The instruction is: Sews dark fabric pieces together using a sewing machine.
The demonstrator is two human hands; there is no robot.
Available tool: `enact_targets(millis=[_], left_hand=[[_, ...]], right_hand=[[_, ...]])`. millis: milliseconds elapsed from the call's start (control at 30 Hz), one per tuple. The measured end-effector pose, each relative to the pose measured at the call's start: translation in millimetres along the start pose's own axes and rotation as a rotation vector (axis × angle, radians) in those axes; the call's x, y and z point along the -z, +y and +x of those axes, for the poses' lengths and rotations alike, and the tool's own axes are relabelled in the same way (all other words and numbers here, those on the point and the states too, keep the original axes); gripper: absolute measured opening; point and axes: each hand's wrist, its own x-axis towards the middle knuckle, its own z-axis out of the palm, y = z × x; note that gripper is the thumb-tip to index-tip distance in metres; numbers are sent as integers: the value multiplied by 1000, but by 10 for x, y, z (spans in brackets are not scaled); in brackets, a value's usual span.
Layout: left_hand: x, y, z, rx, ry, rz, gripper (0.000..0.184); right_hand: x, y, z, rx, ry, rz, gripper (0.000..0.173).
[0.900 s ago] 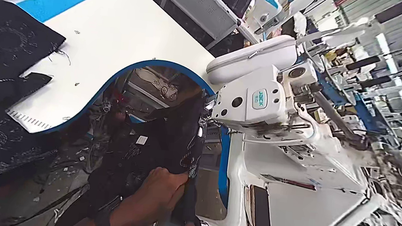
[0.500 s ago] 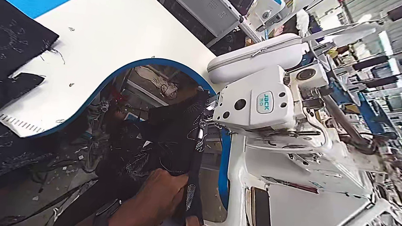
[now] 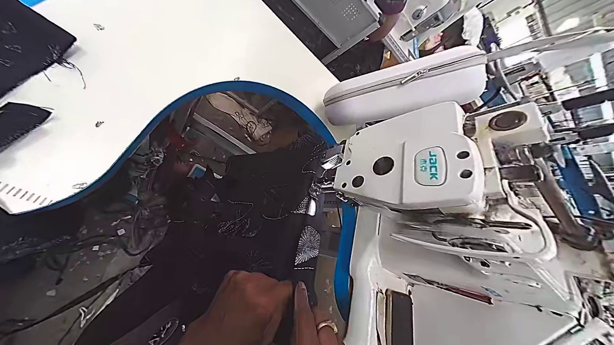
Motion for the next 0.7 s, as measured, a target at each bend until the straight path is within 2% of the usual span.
enact_targets(millis=[133,267,367,433,500,600,700], left_hand=[[-73,-72,25,94,51,-111,26],[-216,-139,170,272,56,-344,23],[-67,-109,294,414,-125,-451,30],[34,-166,368,409,-299,-487,32],[44,-244,419,371,-408,-489,24],[111,-238,436,373,-483,-479,24],[111,-250,411,372,-462,-475,25]], right_hand=[[-185,-21,137,-38,88,-7,28],[-461,22,271,-115,256,44,25],[-409,95,105,-218,234,143,24],[-282,107,49,-206,181,170,22],[-204,68,108,-120,155,155,21],[-227,65,238,-9,148,124,21],[-282,105,297,36,147,88,22]])
